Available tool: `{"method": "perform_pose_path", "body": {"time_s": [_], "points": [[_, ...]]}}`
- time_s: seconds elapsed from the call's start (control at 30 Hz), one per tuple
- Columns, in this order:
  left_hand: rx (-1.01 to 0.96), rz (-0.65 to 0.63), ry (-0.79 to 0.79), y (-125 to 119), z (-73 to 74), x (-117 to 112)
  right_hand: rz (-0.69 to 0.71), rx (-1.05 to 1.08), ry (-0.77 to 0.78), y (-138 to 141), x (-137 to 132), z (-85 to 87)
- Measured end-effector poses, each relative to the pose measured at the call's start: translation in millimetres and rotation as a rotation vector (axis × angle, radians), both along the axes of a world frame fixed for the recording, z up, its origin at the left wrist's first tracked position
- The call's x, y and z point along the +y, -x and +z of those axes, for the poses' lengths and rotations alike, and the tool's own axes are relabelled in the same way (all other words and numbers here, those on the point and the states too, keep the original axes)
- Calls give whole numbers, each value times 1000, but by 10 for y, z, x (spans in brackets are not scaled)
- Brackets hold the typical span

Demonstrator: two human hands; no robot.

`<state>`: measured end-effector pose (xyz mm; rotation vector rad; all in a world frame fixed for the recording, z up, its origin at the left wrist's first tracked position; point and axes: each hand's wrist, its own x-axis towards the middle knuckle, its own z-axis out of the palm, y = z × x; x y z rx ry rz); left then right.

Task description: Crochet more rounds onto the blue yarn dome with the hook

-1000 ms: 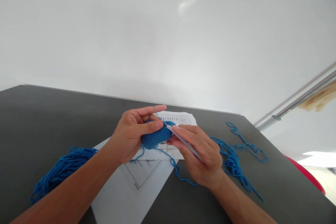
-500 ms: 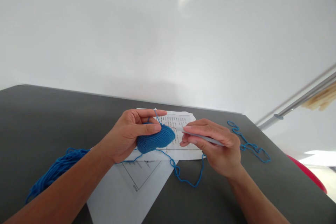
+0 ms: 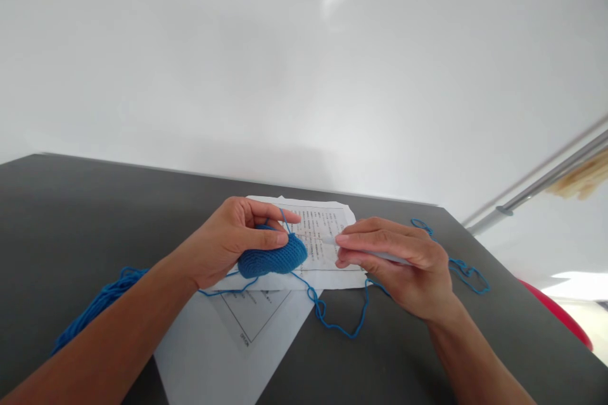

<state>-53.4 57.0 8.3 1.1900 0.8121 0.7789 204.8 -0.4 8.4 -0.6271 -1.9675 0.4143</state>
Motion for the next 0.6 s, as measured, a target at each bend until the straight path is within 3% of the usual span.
{"method": "perform_pose_path", "body": {"time_s": [0.33,0.6], "points": [[41,-36,-68,16,-3,2,78,103,187,-20,-16,11],[-37,-15,-89,20,-4,-45,165,667,765,168,-2,-131]]}}
